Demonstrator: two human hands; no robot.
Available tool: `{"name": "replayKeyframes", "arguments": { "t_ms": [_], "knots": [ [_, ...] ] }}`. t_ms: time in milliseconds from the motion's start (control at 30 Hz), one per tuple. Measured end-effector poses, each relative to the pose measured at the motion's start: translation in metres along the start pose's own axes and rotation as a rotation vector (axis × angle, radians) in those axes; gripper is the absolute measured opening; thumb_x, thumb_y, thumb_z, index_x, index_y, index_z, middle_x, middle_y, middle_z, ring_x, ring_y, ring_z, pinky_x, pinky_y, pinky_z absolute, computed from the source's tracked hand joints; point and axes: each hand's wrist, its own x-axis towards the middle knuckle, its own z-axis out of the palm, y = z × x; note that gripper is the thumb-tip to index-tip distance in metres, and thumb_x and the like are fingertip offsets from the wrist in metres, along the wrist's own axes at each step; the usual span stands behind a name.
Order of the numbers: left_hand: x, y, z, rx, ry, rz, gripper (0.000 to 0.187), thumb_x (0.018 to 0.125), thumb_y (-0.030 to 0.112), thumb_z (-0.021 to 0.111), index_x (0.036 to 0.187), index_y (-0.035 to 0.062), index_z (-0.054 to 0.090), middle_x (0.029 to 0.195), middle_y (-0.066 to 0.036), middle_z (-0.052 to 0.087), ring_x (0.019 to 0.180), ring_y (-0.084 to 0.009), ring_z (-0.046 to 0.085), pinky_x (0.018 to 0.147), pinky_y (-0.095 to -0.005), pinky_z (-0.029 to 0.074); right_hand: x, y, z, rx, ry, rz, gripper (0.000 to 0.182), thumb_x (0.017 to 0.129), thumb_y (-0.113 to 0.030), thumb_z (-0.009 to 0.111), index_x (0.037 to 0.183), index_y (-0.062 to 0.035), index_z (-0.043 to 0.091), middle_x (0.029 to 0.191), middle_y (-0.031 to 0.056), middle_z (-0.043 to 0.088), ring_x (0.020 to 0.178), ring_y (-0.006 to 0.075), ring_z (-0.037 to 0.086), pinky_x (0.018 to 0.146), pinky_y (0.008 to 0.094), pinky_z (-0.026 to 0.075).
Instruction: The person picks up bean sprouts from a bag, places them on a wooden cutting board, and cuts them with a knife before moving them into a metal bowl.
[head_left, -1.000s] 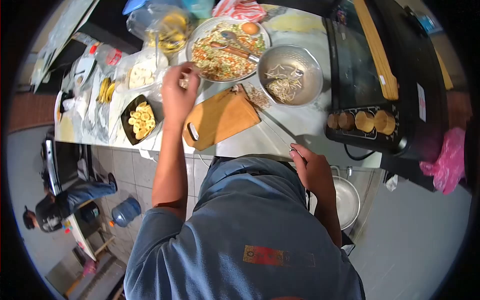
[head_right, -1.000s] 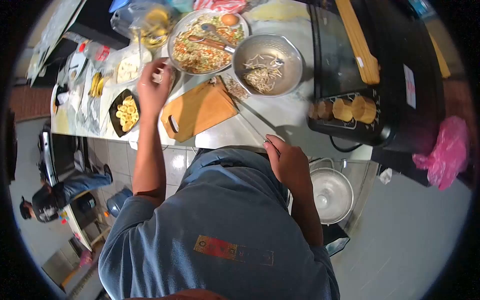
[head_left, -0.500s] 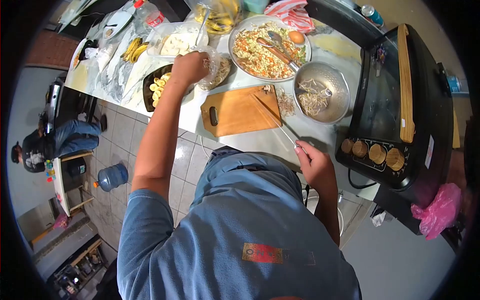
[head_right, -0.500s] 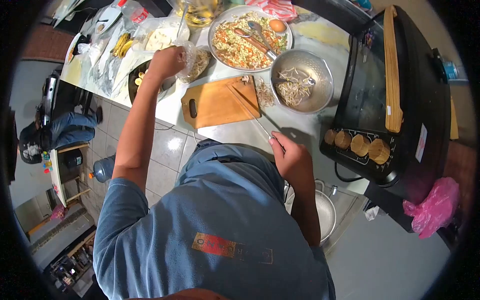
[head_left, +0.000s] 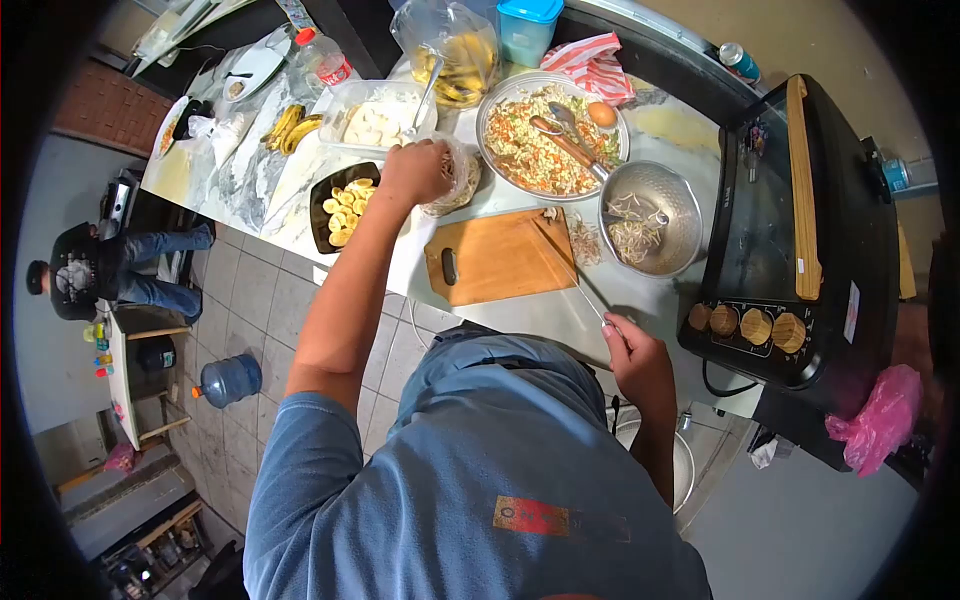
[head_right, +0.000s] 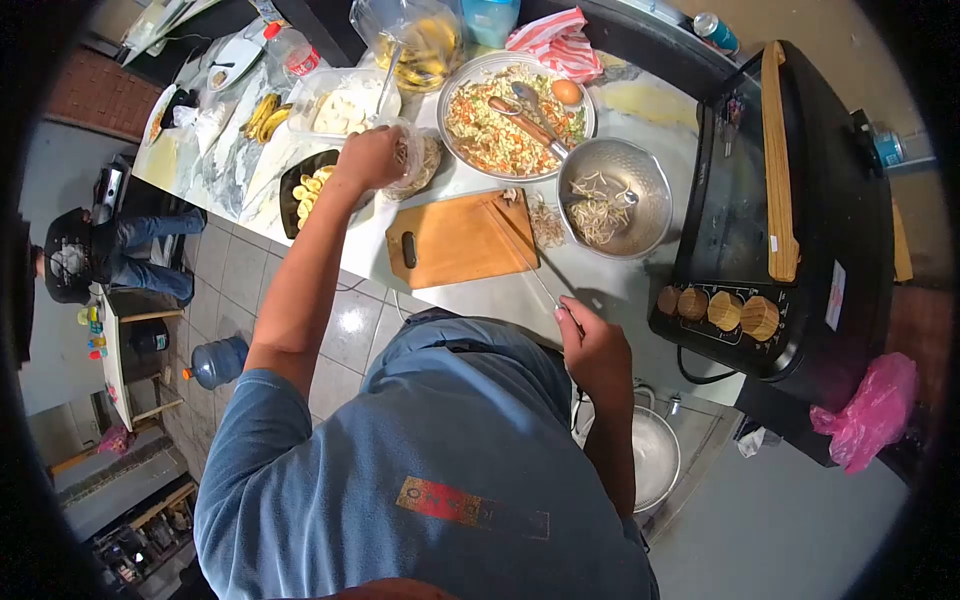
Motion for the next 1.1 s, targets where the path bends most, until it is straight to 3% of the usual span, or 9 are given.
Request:
{"name": "replayKeyframes", "arguments": {
  "t_ms": [133, 267, 567, 633, 867, 1033, 1100],
  "knots": [
    [0.004, -0.005, 0.004, -0.050, 0.031, 0.052, 0.033, 0.076, 0.026, 0.071, 0.103, 0.0082, 0.070, 0.100, -0.017, 0.073, 0.097, -0.0357, 0.071, 0.086, -0.0464, 0.054, -0.003, 0.001, 0.005, 0.006, 0.032, -0.010, 0.033, 0.097, -0.031, 0.064, 0.119, -0.0079, 0.072, 0.078, 0.0208, 0.069, 0.068, 0.0340, 0.069, 0.067, 0.0388, 0.051],
    [0.007, -0.012, 0.001, -0.094, 0.009, 0.075, 0.033, 0.076, 0.026, 0.071, 0.104, 0.0078, 0.070, 0.099, -0.018, 0.074, 0.095, -0.0361, 0.071, 0.084, -0.0469, 0.055, -0.007, -0.011, 0.005, -0.044, 0.024, 0.021, 0.034, 0.097, -0.033, 0.064, 0.120, -0.0082, 0.072, 0.074, 0.0196, 0.068, 0.065, 0.0317, 0.068, 0.066, 0.0387, 0.050],
    [0.014, -0.010, 0.003, -0.021, -0.056, 0.096, 0.032, 0.077, 0.022, 0.069, 0.105, 0.0061, 0.071, 0.104, -0.020, 0.073, 0.098, -0.0371, 0.071, 0.085, -0.0469, 0.056, -0.009, -0.021, 0.015, -0.029, 0.055, -0.007, 0.035, 0.097, -0.033, 0.064, 0.121, -0.0089, 0.071, 0.076, 0.0201, 0.069, 0.067, 0.0304, 0.068, 0.067, 0.0381, 0.050],
    [0.015, -0.009, 0.002, -0.080, -0.062, 0.062, 0.033, 0.081, 0.026, 0.067, 0.107, 0.0074, 0.072, 0.112, -0.017, 0.072, 0.104, -0.0321, 0.071, 0.088, -0.0449, 0.057, -0.011, -0.023, 0.016, -0.033, 0.055, 0.006, 0.035, 0.097, -0.033, 0.064, 0.122, -0.0091, 0.071, 0.076, 0.0203, 0.069, 0.067, 0.0302, 0.068, 0.067, 0.0380, 0.050],
    [0.018, -0.008, 0.003, -0.014, -0.151, 0.053, 0.036, 0.082, 0.025, 0.066, 0.113, 0.0058, 0.069, 0.115, -0.017, 0.072, 0.110, -0.0314, 0.069, 0.092, -0.0432, 0.055, -0.016, -0.023, 0.018, -0.030, 0.067, 0.043, 0.037, 0.098, -0.035, 0.064, 0.123, -0.0099, 0.071, 0.072, 0.0181, 0.067, 0.064, 0.0274, 0.065, 0.068, 0.0377, 0.050],
    [0.020, -0.015, 0.005, -0.206, -0.124, 0.043, 0.041, 0.080, 0.020, 0.067, 0.119, 0.0068, 0.065, 0.116, -0.018, 0.071, 0.111, -0.0359, 0.067, 0.093, -0.0449, 0.054, -0.022, -0.024, 0.019, -0.014, 0.082, 0.073, 0.037, 0.098, -0.036, 0.063, 0.123, -0.0102, 0.071, 0.071, 0.0170, 0.067, 0.063, 0.0270, 0.065, 0.068, 0.0373, 0.050],
    [0.020, -0.015, 0.005, -0.183, -0.114, 0.052, 0.039, 0.080, 0.020, 0.067, 0.117, 0.0068, 0.065, 0.115, -0.018, 0.071, 0.111, -0.0364, 0.067, 0.093, -0.0451, 0.054, -0.022, -0.022, 0.018, -0.023, 0.070, 0.053, 0.036, 0.098, -0.029, 0.064, 0.126, -0.0056, 0.070, 0.064, 0.0067, 0.063, 0.058, 0.0117, 0.057, 0.060, 0.0293, 0.047]
  ]
}}
